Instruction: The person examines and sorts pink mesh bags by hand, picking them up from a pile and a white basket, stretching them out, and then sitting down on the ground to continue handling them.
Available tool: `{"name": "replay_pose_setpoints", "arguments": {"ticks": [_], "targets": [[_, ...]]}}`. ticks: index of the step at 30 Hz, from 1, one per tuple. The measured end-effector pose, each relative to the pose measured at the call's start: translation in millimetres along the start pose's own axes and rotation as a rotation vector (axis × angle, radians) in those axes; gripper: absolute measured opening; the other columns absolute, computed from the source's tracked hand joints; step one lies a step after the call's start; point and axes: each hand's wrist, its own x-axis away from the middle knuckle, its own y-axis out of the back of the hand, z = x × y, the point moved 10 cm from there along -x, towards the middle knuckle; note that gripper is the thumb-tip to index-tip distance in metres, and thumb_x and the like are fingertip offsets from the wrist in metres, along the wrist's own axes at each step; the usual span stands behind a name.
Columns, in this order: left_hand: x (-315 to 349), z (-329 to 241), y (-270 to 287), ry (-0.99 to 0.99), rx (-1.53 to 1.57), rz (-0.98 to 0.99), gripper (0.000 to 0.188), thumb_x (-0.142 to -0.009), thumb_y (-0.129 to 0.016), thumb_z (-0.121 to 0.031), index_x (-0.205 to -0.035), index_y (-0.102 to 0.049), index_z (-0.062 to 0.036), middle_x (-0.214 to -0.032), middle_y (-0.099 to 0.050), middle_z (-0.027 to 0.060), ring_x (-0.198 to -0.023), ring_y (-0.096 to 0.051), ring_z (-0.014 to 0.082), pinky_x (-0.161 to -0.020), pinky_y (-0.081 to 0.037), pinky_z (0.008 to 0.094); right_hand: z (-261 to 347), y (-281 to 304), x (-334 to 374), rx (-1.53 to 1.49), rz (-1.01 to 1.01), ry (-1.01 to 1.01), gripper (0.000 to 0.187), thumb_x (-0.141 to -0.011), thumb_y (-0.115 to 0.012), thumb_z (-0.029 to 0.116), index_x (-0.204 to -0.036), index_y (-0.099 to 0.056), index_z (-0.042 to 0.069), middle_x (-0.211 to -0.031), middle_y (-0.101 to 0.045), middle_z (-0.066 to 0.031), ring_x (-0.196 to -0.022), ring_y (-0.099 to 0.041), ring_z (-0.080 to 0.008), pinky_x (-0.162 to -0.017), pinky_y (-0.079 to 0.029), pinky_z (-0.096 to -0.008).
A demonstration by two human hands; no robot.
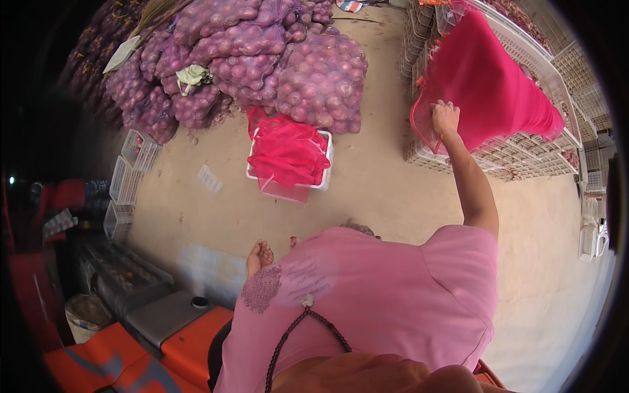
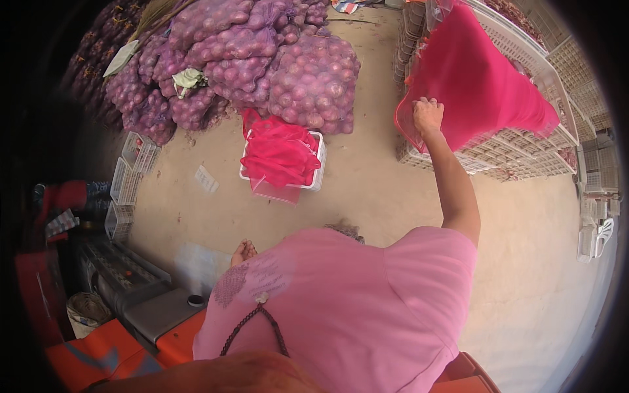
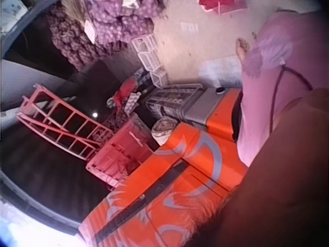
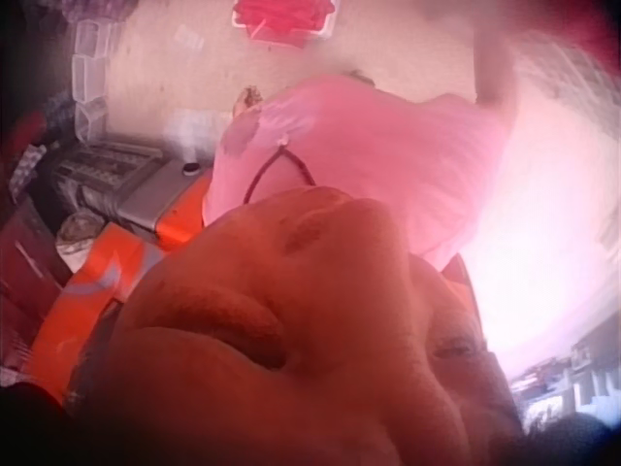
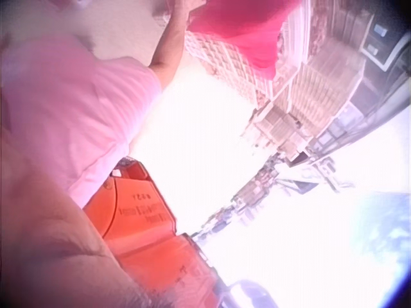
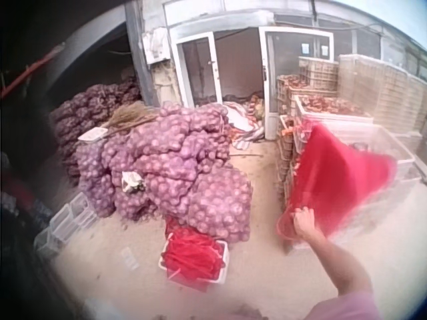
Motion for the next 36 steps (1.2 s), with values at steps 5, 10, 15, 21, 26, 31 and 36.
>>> {"name": "replay_pose_setpoints", "arguments": {"ticks": [5,10,15,21,26,31,36], "targets": [[23,-49,-57,-0.193,-0.471,0.21,0.029,-0.094,-0.049,-0.021,-0.117,-0.053,-0.0047,-0.105,-0.06,0.0069,-0.094,-0.056,0.0153,-0.081,-0.046,0.0284,189,43,52,-1.208,0.399,0.164,0.004,-0.078,-0.063,0.002,-0.079,-0.062,0.006,-0.078,-0.061,-0.0031,-0.077,-0.058,-0.016,-0.069,-0.047,-0.0302],[86,-120,-133,-0.745,-0.933,0.473,0.056,-0.089,-0.055,-0.037,-0.13,-0.043,-0.001,-0.129,-0.047,0.0114,-0.123,-0.041,0.0245,-0.098,-0.037,0.0391,363,120,132,-1.822,0.746,0.183,0.011,-0.076,-0.068,-0.004,-0.075,-0.061,0.005,-0.069,-0.055,0.0047,-0.065,-0.048,-0.0043,-0.061,-0.04,-0.0197],[129,-146,-136,-0.939,-1.272,0.326,0.054,-0.085,-0.06,-0.032,-0.126,-0.044,-0.0007,-0.126,-0.045,0.0147,-0.117,-0.045,0.0283,-0.098,-0.038,0.0404,462,132,198,-1.99,0.81,0.17,0.011,-0.075,-0.07,-0.001,-0.075,-0.062,0.006,-0.067,-0.052,0.0062,-0.06,-0.042,-0.0023,-0.056,-0.034,-0.0182],[194,-197,-66,-1.456,-0.947,-0.25,0.029,-0.08,-0.063,-0.016,-0.102,-0.051,-0.0023,-0.109,-0.051,0.0152,-0.106,-0.052,0.0286,-0.09,-0.042,0.0367,493,126,238,-1.883,0.882,0.199,0.01,-0.076,-0.069,-0.001,-0.076,-0.062,0.007,-0.065,-0.049,0.0075,-0.059,-0.04,-0.0009,-0.054,-0.034,-0.0173],[139,-159,-45,-1.0,-1.196,0.099,0.016,-0.082,-0.059,-0.011,-0.092,-0.053,0.0015,-0.09,-0.055,0.0156,-0.085,-0.056,0.0309,-0.073,-0.044,0.0364,503,111,251,-1.791,0.858,0.173,0.006,-0.079,-0.067,0.003,-0.083,-0.063,0.005,-0.074,-0.053,0.0041,-0.069,-0.048,-0.0051,-0.062,-0.04,-0.0205],[136,-148,-31,-0.969,-1.094,0.071,0.015,-0.083,-0.057,-0.008,-0.095,-0.056,0.0015,-0.085,-0.055,0.0149,-0.076,-0.057,0.0297,-0.065,-0.044,0.0367,513,152,261,-1.001,0.329,0.595,0.02,-0.088,-0.06,0.019,-0.102,-0.06,0.004,-0.103,-0.055,-0.0061,-0.09,-0.055,-0.0158,-0.078,-0.045,-0.0288],[138,-130,-50,-1.147,-1.023,0.148,0.023,-0.082,-0.059,-0.008,-0.104,-0.06,-0.0006,-0.09,-0.059,0.0113,-0.08,-0.06,0.0233,-0.07,-0.047,0.0335,553,129,338,-1.643,1.566,0.117,0.038,-0.094,-0.051,0.03,-0.12,-0.049,0.002,-0.107,-0.053,-0.0107,-0.096,-0.055,-0.0195,-0.085,-0.046,-0.0293]]}}
